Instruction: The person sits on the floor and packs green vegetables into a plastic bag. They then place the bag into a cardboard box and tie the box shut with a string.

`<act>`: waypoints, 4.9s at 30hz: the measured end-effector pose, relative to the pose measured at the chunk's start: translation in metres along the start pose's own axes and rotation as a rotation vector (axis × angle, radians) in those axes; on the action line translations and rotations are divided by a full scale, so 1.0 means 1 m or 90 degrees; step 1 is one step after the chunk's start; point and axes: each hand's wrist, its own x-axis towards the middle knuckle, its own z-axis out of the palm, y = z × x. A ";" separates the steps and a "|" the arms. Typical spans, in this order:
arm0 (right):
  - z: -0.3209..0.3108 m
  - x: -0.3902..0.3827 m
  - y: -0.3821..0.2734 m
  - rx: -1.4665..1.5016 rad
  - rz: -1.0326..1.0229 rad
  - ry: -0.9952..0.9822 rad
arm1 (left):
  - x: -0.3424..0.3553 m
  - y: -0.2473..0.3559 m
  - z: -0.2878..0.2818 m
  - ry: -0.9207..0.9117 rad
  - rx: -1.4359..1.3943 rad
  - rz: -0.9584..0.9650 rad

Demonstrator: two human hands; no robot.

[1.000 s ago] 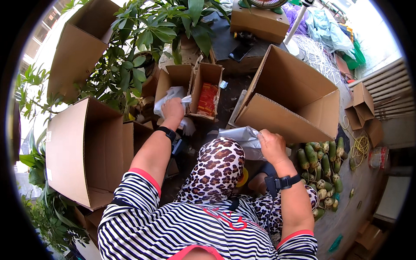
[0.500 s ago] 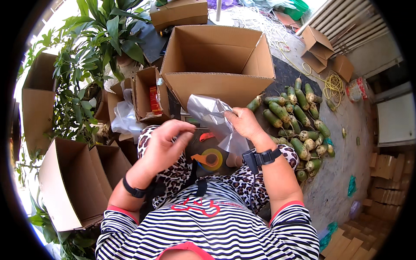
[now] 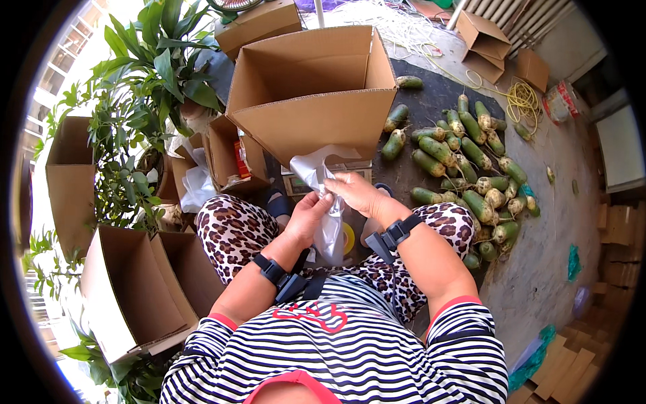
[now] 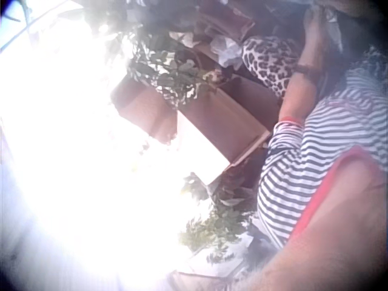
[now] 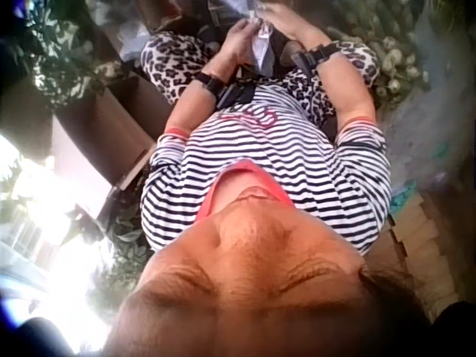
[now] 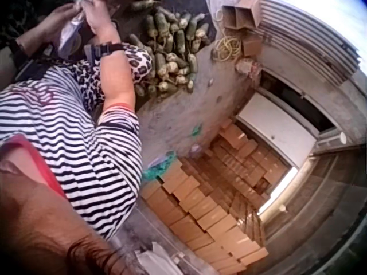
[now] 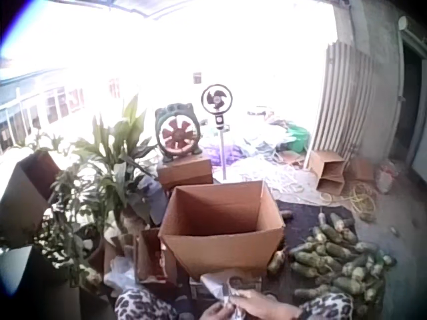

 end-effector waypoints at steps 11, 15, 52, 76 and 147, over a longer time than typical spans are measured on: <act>0.019 0.012 0.071 -0.162 -0.095 0.396 | 0.001 -0.022 -0.006 0.149 0.195 0.046; 0.032 0.003 0.071 0.039 -0.036 0.390 | -0.012 -0.022 -0.002 0.146 0.141 0.024; 0.003 0.003 0.096 0.230 0.071 0.460 | 0.011 -0.019 -0.020 0.180 -0.335 -0.010; -0.118 -0.080 -0.064 -0.837 -0.199 0.521 | 0.012 -0.026 -0.033 0.448 0.718 0.017; -0.507 -0.181 0.201 0.073 0.621 0.977 | 0.130 -0.041 0.073 -0.066 0.600 -0.065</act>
